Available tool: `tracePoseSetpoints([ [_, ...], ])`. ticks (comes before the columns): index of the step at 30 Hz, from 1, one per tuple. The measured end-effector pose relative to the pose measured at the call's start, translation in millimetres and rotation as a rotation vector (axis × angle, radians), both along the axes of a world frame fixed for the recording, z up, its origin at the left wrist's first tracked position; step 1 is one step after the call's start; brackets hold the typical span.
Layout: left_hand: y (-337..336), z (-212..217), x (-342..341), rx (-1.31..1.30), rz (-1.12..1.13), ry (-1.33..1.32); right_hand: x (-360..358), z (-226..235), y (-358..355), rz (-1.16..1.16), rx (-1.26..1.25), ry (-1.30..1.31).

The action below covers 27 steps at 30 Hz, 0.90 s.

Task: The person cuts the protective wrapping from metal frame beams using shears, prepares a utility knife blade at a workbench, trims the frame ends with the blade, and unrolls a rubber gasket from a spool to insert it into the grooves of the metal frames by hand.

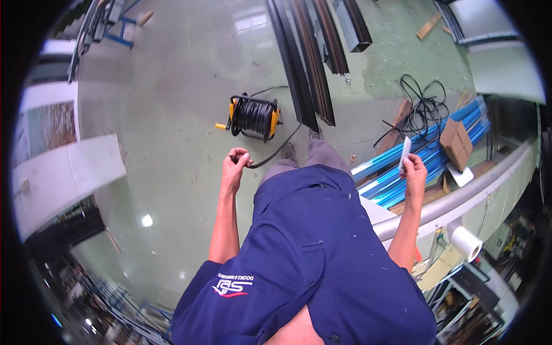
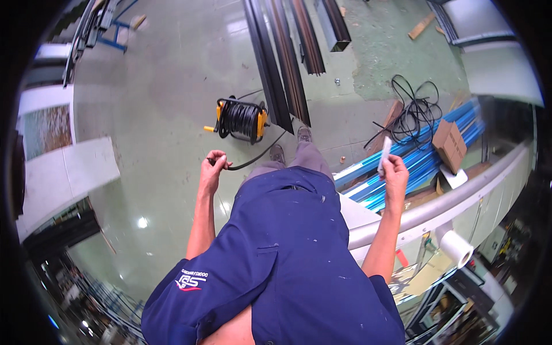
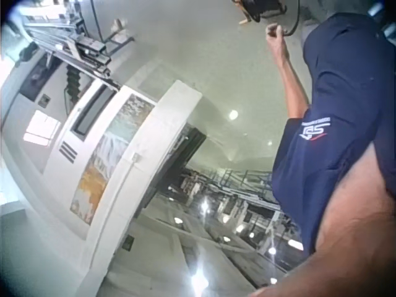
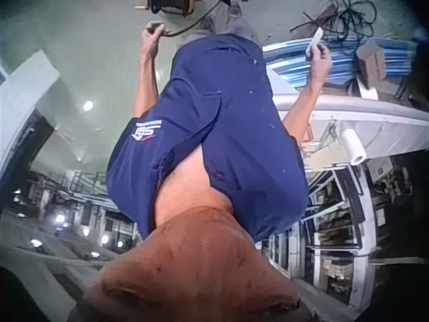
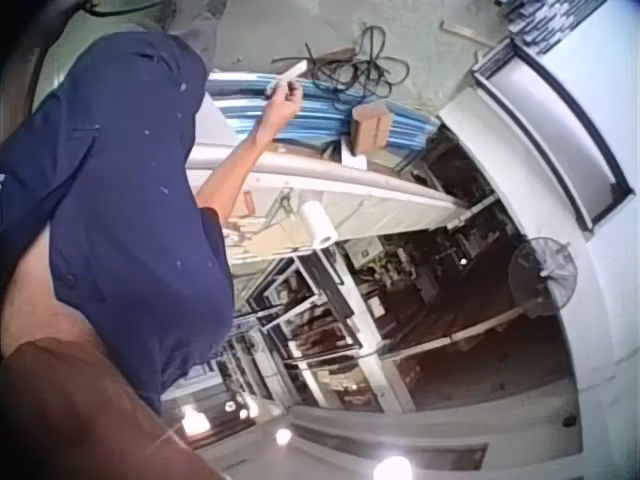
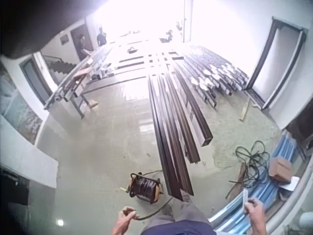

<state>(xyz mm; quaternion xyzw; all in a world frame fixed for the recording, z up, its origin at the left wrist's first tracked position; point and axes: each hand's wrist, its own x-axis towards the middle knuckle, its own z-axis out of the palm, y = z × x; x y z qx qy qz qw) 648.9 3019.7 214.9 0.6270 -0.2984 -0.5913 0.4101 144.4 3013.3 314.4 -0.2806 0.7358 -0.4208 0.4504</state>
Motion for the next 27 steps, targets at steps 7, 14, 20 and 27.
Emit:
tracePoseSetpoints([
  [7, -37.8, 8.0, -10.5, -0.034, -0.203, 0.159, -30.6, 21.2, 112.1, -0.566, -0.302, 0.205],
  [14, -97.4, 20.7, -27.4, -0.002, -0.526, 0.154, -14.7, 33.0, 259.5, -0.927, -0.085, 0.368],
  [20, -115.8, 26.4, -48.9, -0.042, -0.577, 0.091, -4.5, -8.4, 366.6, -1.072, 0.137, 0.426],
  [27, -96.2, 6.5, -35.3, 0.09, -0.347, 0.187, -26.4, -27.2, 393.2, -0.918, 0.259, 0.433],
])
